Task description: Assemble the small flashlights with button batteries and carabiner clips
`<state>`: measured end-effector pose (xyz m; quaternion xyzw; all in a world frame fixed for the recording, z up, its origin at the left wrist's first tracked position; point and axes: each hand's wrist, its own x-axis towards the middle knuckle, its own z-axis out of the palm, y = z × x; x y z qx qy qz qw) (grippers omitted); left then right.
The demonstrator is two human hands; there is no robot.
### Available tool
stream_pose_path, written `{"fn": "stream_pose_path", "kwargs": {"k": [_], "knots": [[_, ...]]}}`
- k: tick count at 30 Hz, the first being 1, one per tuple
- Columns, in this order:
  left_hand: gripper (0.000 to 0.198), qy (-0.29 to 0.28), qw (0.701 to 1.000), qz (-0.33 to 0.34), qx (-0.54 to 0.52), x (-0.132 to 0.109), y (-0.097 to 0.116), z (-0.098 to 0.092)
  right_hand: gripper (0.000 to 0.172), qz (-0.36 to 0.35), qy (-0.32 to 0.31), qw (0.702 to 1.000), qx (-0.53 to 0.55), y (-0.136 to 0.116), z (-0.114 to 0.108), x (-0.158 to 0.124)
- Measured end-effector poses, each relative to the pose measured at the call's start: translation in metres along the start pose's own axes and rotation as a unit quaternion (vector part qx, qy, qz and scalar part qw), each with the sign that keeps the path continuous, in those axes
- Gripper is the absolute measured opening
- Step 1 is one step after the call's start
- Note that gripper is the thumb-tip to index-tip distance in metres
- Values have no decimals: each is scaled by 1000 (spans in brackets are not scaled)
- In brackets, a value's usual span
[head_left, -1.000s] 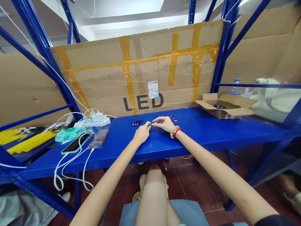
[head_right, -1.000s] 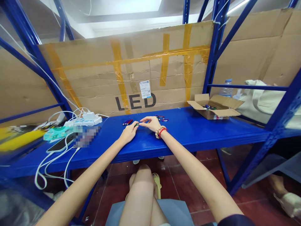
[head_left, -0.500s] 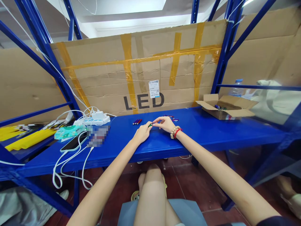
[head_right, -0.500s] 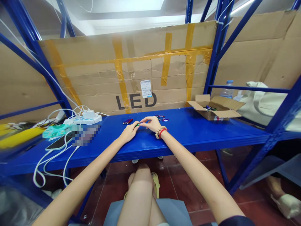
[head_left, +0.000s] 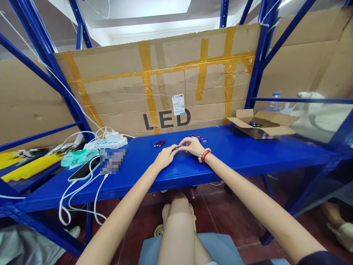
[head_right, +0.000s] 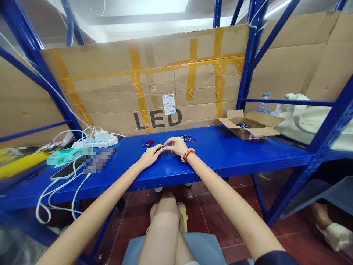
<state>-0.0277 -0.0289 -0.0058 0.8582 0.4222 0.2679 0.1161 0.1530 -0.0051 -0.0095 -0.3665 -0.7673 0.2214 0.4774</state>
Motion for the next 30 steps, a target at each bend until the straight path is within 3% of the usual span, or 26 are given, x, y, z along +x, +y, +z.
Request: {"fn": "stream_pose_path", "kwargs": {"k": [9,15,19,30], "knots": [[19,-6,999,29,11,1,-2,1,33,-21,2,998,-54,3,-1,-1],[15,12,999,43,-8,0,-2,2,30,52,-30,996,-60,6,-3,-2],[13,17,999,44,-20,-1,-3,1,30,56,-48,997,-29,5,-3,-2],[13,44,994,79,-59,1,-4,2,38,107,-34,993,-43,-1,-5,-2]]}}
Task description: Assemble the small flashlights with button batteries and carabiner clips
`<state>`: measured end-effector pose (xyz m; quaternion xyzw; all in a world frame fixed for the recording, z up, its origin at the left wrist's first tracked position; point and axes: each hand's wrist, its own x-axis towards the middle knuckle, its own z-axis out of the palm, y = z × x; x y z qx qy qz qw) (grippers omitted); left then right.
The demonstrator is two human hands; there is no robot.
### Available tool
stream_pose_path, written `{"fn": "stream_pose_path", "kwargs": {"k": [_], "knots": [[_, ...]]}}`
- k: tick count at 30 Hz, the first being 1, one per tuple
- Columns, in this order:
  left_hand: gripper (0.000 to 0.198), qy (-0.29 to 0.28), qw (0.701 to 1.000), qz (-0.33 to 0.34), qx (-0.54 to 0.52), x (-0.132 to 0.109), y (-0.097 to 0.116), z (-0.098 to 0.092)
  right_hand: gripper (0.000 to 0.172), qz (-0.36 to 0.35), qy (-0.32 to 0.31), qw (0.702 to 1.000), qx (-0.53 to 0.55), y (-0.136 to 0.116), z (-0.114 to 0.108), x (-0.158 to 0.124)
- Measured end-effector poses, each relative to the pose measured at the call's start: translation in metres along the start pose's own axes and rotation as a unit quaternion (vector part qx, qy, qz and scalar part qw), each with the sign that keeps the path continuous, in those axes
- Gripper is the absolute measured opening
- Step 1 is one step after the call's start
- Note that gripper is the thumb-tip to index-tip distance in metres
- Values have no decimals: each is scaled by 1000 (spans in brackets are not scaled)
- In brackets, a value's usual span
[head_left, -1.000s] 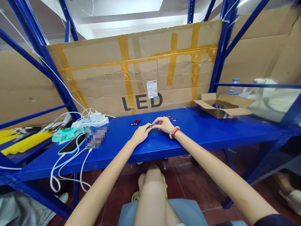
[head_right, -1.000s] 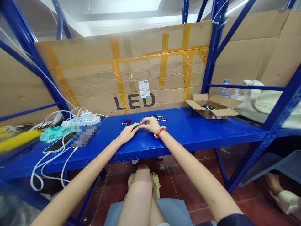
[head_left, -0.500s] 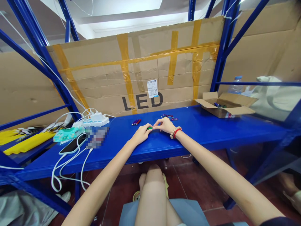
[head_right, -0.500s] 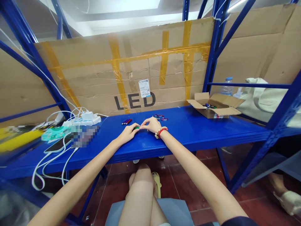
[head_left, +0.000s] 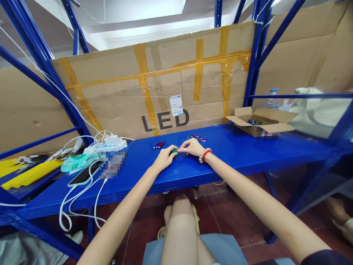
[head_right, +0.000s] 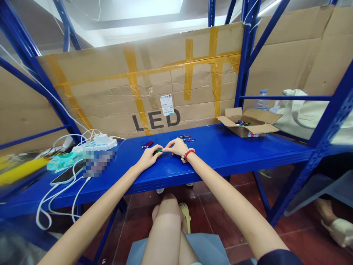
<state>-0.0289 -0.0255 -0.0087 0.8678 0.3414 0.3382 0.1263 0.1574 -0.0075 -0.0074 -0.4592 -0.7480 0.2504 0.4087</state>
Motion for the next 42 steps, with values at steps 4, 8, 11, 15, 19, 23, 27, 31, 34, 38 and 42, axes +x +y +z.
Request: {"fn": "stream_pose_path", "kwargs": {"k": [4,8,11,15,19,23,27,31,34,38,42], "knots": [[14,9,1000,-7,8,0,-1,2,36,0,-4,1000,13,3,0,0],[15,15,1000,-9,5,0,-1,3,35,2,1,1000,22,4,1,1],[16,17,1000,-16,2,-1,-1,3,35,0,0,1000,29,5,1,2],[15,16,1000,-14,12,-1,-1,2,37,18,8,1000,21,5,1,3],[16,18,999,-16,23,-1,-1,2,39,42,12,999,5,2,0,1],[17,17,999,-13,34,-1,-1,3,41,38,-8,999,19,-2,-1,-1],[24,12,999,-3,38,-1,0,2,40,3,-49,998,51,-3,-1,-3],[34,6,999,-5,32,-2,0,2,40,-8,-61,996,63,-5,-1,-3],[36,1,1000,-7,30,-2,1,2,39,-2,-74,995,61,-4,-1,-3],[30,1,999,27,44,-3,2,1,39,5,-107,991,79,-1,-1,-2],[26,2,997,46,62,-4,6,1,42,11,-121,987,103,-3,-1,-2]]}}
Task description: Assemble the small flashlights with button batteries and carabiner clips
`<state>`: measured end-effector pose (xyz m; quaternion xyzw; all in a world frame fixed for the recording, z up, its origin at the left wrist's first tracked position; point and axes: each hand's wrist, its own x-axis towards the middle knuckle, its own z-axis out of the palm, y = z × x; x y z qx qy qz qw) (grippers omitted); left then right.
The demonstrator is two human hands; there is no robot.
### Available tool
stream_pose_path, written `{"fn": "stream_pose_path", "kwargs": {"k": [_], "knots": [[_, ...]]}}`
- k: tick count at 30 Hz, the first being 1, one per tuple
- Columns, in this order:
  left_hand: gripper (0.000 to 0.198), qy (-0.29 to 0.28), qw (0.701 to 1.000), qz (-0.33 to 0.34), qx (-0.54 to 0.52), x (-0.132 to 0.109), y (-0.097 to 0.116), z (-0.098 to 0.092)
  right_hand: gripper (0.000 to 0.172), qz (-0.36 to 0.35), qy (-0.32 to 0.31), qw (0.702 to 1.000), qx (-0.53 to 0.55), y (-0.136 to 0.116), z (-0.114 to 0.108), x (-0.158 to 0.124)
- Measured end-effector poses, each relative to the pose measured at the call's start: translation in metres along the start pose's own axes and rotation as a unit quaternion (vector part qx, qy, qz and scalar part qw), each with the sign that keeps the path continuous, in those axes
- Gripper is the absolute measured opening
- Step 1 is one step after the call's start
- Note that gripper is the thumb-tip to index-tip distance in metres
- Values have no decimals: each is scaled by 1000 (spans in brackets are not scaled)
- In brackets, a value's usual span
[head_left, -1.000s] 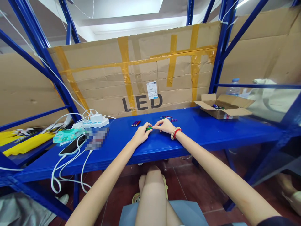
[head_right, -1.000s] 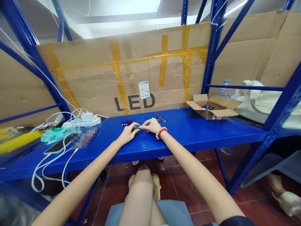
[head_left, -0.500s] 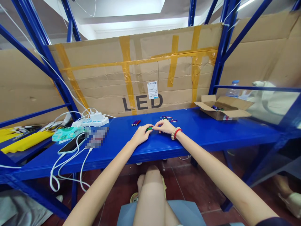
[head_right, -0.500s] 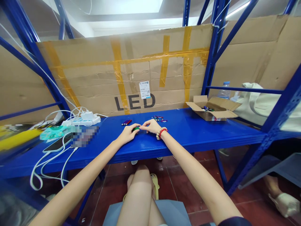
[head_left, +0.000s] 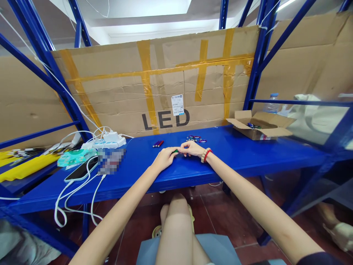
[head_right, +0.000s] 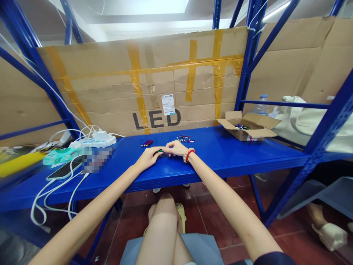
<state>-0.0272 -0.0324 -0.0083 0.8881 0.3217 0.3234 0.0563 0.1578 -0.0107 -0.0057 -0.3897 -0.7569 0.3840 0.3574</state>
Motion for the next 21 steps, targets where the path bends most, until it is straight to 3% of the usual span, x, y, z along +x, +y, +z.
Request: {"fn": "stream_pose_path", "kwargs": {"k": [7,13,21], "knots": [[22,32,995,-79,52,2,8,0,45,-8,51,999,4,-4,3,4],[22,54,989,-124,59,4,3,2,45,-70,109,991,-17,2,3,8],[21,55,994,-98,1,3,0,1,45,-79,122,989,8,-4,2,4]]}}
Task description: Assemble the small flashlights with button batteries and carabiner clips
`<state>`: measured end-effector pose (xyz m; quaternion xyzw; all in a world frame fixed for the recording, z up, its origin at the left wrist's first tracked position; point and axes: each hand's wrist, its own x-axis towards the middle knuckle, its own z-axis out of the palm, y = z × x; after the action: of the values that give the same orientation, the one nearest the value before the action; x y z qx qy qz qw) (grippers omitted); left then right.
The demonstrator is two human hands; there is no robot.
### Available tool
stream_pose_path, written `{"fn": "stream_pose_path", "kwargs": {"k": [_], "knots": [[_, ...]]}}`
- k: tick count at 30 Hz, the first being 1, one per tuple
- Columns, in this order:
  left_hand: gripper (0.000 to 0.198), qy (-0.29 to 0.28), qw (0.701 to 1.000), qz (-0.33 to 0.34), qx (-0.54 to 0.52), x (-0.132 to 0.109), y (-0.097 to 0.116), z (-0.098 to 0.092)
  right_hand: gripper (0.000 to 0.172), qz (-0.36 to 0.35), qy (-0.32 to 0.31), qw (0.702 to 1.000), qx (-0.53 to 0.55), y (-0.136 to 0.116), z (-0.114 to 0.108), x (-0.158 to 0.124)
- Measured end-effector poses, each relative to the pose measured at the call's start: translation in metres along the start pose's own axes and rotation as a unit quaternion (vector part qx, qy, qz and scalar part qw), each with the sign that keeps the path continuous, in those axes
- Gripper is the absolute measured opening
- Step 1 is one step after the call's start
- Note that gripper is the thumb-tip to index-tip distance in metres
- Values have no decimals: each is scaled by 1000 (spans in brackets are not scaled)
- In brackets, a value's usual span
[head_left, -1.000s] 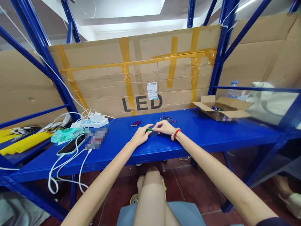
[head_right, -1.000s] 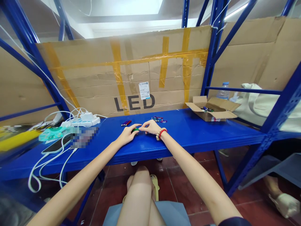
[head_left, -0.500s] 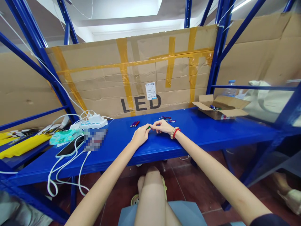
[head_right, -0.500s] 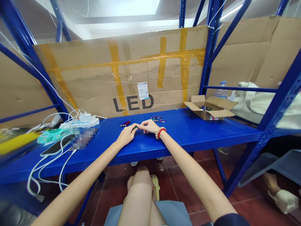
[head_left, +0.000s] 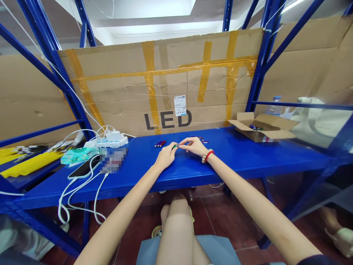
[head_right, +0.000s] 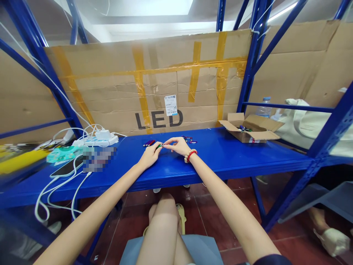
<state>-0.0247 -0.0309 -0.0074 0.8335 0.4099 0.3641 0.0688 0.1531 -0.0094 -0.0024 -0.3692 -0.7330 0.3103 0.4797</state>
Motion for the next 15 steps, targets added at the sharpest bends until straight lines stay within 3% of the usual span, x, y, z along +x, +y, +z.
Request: {"fn": "stream_pose_path", "kwargs": {"k": [15], "knots": [[21,-13,1000,16,-21,1,-6,2,43,1,-6,1000,0,-2,-1,-1]]}}
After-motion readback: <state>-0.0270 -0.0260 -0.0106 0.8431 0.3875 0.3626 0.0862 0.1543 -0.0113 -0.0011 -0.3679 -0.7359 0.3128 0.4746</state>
